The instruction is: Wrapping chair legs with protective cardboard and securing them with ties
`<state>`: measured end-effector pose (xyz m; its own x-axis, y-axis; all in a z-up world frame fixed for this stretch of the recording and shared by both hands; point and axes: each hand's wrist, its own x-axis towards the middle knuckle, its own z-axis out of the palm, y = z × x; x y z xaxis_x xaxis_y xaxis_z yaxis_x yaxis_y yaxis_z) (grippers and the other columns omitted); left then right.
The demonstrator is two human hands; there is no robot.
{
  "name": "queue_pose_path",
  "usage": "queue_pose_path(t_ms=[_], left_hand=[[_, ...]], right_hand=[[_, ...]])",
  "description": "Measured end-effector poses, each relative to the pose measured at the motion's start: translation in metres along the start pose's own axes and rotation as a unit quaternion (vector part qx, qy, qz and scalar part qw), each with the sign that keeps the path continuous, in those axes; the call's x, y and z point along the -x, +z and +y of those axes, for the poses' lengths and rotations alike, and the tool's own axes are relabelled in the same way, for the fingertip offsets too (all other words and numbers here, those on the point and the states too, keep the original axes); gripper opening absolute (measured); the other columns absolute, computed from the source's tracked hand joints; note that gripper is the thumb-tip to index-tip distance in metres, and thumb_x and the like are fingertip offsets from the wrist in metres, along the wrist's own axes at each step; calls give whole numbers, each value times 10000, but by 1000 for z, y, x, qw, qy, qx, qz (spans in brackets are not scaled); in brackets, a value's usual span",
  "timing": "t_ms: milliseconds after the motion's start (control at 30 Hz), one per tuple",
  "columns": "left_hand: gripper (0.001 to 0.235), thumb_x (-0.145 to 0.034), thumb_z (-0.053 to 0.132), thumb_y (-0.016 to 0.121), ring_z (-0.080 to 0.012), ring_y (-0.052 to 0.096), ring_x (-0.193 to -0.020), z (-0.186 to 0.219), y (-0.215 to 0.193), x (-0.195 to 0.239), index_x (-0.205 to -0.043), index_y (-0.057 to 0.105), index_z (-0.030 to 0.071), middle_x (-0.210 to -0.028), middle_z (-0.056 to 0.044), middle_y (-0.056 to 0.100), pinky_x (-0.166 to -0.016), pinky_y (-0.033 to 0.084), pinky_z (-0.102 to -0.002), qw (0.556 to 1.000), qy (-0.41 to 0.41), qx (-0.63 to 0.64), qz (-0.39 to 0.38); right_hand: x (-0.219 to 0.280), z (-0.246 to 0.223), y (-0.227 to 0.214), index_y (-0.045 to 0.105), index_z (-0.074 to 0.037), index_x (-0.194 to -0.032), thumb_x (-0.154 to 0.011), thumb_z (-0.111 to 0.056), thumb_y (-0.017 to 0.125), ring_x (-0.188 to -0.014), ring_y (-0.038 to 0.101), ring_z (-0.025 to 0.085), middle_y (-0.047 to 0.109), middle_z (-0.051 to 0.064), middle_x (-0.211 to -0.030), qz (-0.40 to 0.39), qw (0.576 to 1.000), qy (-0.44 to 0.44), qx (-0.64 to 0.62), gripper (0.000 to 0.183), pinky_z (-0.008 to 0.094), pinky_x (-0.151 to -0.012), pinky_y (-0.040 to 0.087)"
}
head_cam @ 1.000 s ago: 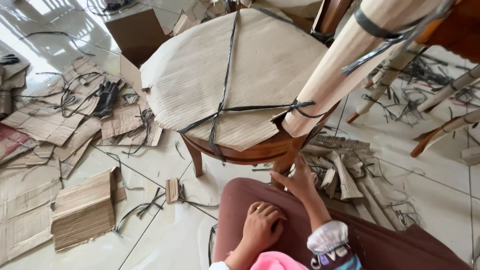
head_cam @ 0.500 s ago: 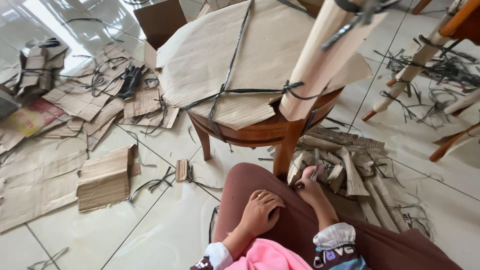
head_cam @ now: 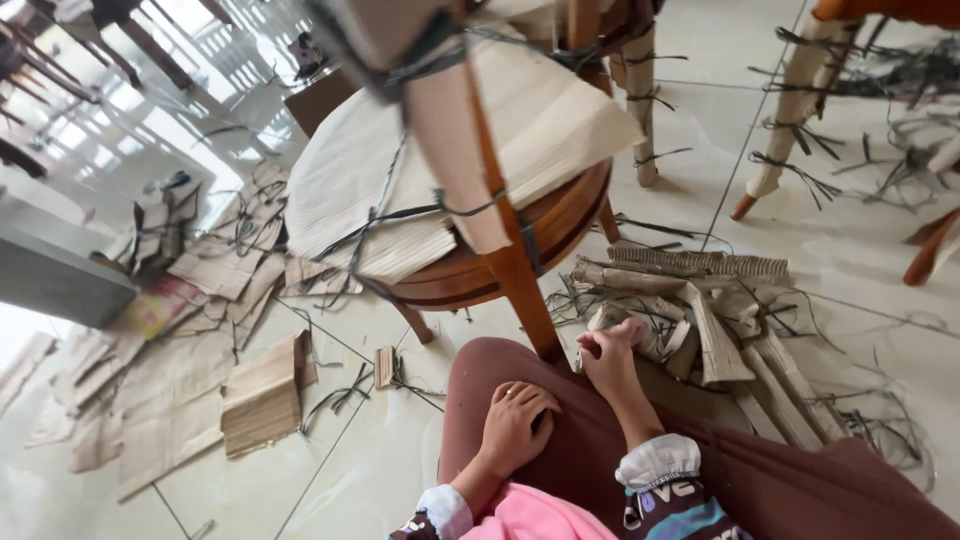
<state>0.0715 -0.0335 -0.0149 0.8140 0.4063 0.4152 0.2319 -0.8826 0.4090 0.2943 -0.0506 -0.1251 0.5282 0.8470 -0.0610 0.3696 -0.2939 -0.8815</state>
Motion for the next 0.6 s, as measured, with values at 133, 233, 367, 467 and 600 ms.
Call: queue_pose_path(t_ms=[133,233,367,467,600], left_hand=[[138,-801,122,625,-210,628,-922,10,15,-14,-897,645,218,-929,50,663,-968,408,-382,999,-17,-43,-9],[131,-800,139,623,-251,603,-956,15,31,-26,-913,642,204,-923,10,632,-956,410,-403,998,-25,-52,-33],[79,-840,136,585,-261,589,-921,28,55,-48,-890,611,191,-924,-7,625,-906,417,-419,999,-12,-24,-45],[67,-890,254,568,-220,657,-898,7,98,-51,-867,622,285,-922,27,620,-828,494,-383,998,37,-34,-25],[98,-878,222,542,-214,653,-802,17,127,-74,-813,571,290,-857,48,603,-776,521,-378,996,76,-5,-38]], right_hand=[[-2,14,-11,753,-68,-1044,-899,-58,666,-944,737,213,763,70,-987,72,993,-93,-20,169,341,-806,597],[-2,32,-36,749,-108,-978,-865,-106,699,-1051,650,277,753,50,-1007,84,988,-126,21,123,420,-921,510],[22,37,-114,779,-120,-1055,-796,-152,680,-902,753,318,794,123,-946,4,993,11,119,279,436,-762,538],[35,77,-163,766,-224,-1093,-833,-303,690,-946,774,289,810,47,-865,1,973,100,207,282,451,-847,626],[67,84,-222,764,-177,-1125,-880,-312,647,-1014,759,367,809,137,-1019,-48,950,194,241,304,504,-899,607]])
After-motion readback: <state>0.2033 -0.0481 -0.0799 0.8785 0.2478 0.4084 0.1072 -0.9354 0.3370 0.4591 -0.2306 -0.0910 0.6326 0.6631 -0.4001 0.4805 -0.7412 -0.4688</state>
